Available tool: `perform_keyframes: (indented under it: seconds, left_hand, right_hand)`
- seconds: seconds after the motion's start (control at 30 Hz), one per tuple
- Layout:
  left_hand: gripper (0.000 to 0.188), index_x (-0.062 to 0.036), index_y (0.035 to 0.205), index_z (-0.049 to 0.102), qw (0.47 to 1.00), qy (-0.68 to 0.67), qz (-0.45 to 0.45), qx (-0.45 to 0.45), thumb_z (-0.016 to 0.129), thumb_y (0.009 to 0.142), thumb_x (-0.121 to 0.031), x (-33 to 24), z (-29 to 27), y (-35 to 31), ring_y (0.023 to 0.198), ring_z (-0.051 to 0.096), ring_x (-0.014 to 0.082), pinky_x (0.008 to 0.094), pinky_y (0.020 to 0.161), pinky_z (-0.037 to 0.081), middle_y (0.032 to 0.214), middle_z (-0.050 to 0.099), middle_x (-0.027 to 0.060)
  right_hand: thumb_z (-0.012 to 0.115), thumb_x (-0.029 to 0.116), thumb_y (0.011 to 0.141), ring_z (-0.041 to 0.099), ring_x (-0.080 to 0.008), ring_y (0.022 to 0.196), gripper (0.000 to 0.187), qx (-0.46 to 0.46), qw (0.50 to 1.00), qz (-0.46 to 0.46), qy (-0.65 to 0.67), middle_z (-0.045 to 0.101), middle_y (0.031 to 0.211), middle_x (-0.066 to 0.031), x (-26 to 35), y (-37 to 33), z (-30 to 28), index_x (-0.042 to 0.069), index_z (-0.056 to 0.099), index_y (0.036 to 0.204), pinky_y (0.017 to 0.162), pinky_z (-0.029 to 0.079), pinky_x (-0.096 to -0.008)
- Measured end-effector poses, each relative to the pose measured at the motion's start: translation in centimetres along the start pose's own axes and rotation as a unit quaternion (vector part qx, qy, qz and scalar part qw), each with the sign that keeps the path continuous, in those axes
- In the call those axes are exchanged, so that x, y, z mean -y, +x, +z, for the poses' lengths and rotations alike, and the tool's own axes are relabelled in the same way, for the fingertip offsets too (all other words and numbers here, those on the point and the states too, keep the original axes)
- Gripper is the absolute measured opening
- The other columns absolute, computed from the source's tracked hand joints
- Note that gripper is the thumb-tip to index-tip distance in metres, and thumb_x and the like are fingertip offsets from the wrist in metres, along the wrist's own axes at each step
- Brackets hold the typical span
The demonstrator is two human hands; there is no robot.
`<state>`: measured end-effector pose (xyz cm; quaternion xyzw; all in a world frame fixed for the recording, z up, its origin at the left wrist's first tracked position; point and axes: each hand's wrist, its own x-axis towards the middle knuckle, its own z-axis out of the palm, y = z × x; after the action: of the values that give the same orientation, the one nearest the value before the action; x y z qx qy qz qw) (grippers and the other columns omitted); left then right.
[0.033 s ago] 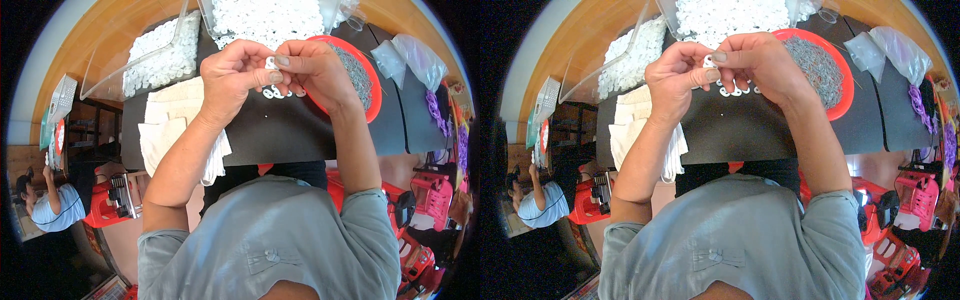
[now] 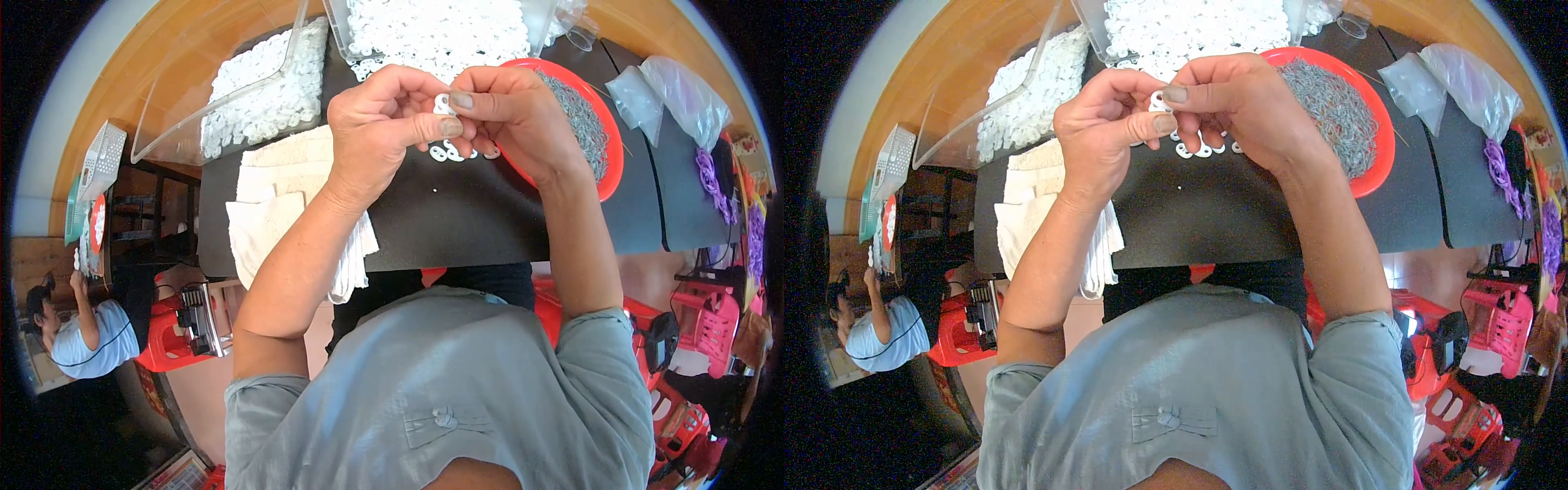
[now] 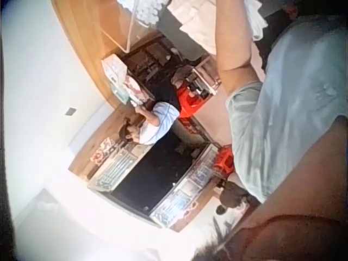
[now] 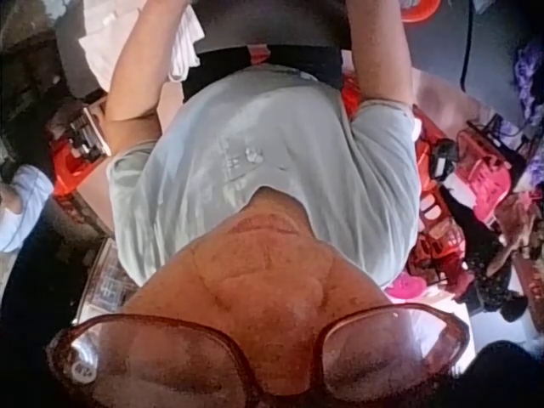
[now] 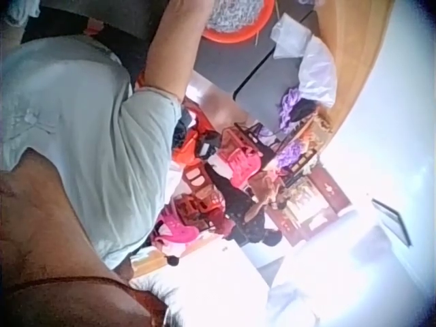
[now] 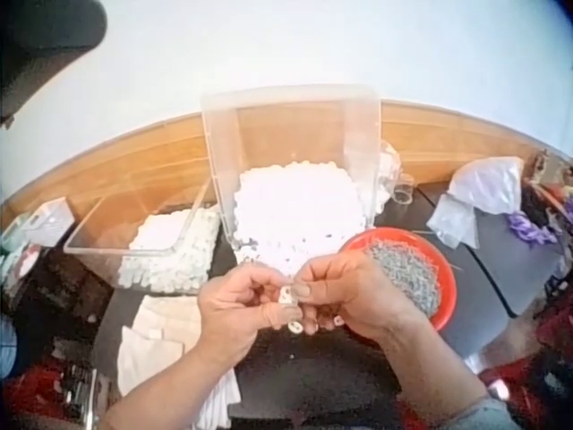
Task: Assembling small metal components into white plastic parts manually.
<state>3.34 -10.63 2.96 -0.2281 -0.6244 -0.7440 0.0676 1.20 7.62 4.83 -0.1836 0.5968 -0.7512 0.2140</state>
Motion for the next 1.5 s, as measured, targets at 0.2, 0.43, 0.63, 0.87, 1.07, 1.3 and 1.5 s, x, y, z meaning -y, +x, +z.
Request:
perform_keyframes:
  seconds: [0.2, 0.43, 0.63, 0.87, 1.07, 1.3, 1.5]
  left_hand:
    - [0.024, 0.0039, 0.094, 0.062, 0.999, -0.041, 0.016, 0.006, 0.075, 0.074, 0.003, -0.3, 0.4, -0.3, 0.066, 0.063, 0.015, 0.0232, 0.056, 0.052, 0.077, 0.066, 0.0107]
    - [0.027, 0.0023, 0.094, 0.063, 0.995, -0.098, 0.016, -0.007, 0.079, 0.073, -0.002, -0.1, 0.6, -0.3, 0.062, 0.056, 0.0091, 0.0199, 0.052, 0.045, 0.077, 0.063, 0.0049]
    - [0.024, 0.0021, 0.093, 0.063, 0.997, -0.08, -0.005, -0.005, 0.078, 0.074, -0.002, -0.2, 0.0, -0.2, 0.062, 0.057, 0.0095, 0.0208, 0.051, 0.045, 0.079, 0.065, 0.0068]
    - [0.022, 0.0029, 0.094, 0.063, 0.998, -0.047, -0.004, -0.029, 0.075, 0.076, 0.0, 0.7, -1.0, 0.5, 0.061, 0.059, 0.0113, 0.0226, 0.05, 0.045, 0.078, 0.066, 0.0081]
    - [0.016, 0.0023, 0.09, 0.066, 0.983, 0.034, -0.048, -0.173, 0.069, 0.082, -0.011, -1.5, -3.3, 2.4, 0.055, 0.056, 0.0102, 0.0227, 0.046, 0.042, 0.069, 0.063, 0.0047]
    - [0.02, -0.0001, 0.075, 0.066, 0.902, 0.423, -0.081, -0.035, 0.072, 0.069, -0.018, 2.3, -4.0, 2.4, 0.07, 0.063, 0.0299, 0.0388, 0.068, 0.049, 0.071, 0.064, 0.0158]
    - [0.019, 0.0024, 0.084, 0.068, 0.783, 0.605, -0.123, 0.075, 0.061, 0.073, -0.012, 1.8, -4.1, 1.5, 0.09, 0.065, 0.037, 0.0452, 0.077, 0.05, 0.09, 0.067, 0.0216]
  right_hand:
    - [0.063, 0.015, 0.09, 0.057, -0.0112, 0.053, 0.018, -0.004, 1.0, 0.014, 0.017, 0.058, 0.066, -0.0044, 0.1, -0.3, 0.4, -0.002, 0.06, 0.085, 0.041, 0.034, -0.0176]
    - [0.063, 0.015, 0.089, 0.054, -0.0099, 0.052, 0.018, 0.005, 0.997, 0.021, 0.071, 0.053, 0.064, -0.0018, 0.0, -0.4, 0.8, -0.002, 0.059, 0.084, 0.041, 0.028, -0.0177]
    - [0.063, 0.016, 0.09, 0.054, -0.0124, 0.054, 0.02, -0.006, 0.997, 0.01, 0.08, 0.048, 0.063, -0.0014, -0.3, -0.3, 1.6, -0.002, 0.058, 0.083, 0.041, 0.025, -0.018]
    - [0.062, 0.018, 0.09, 0.055, -0.0161, 0.057, 0.021, 0.0, 0.997, 0.013, 0.07, 0.05, 0.064, -0.0026, -0.1, 0.3, 2.4, 0.0, 0.055, 0.079, 0.044, 0.029, -0.0202]
    - [0.066, 0.018, 0.08, 0.059, -0.0163, 0.056, 0.018, -0.108, 0.956, -0.204, -0.18, 0.064, 0.067, -0.0071, 4.6, 4.2, 3.1, 0.001, 0.064, 0.075, 0.053, 0.043, -0.0286]
    - [0.071, 0.012, 0.076, 0.059, -0.0159, 0.059, 0.012, -0.107, 0.934, -0.187, -0.284, 0.064, 0.068, -0.0106, 5.8, 16.8, 9.7, 0.002, 0.065, 0.075, 0.054, 0.047, -0.0314]
    - [0.069, 0.01, 0.072, 0.061, -0.0219, 0.068, 0.019, -0.082, 0.841, -0.361, -0.395, 0.066, 0.071, -0.01, 2.3, 12.5, 4.7, -0.004, 0.066, 0.084, 0.064, 0.049, -0.0331]
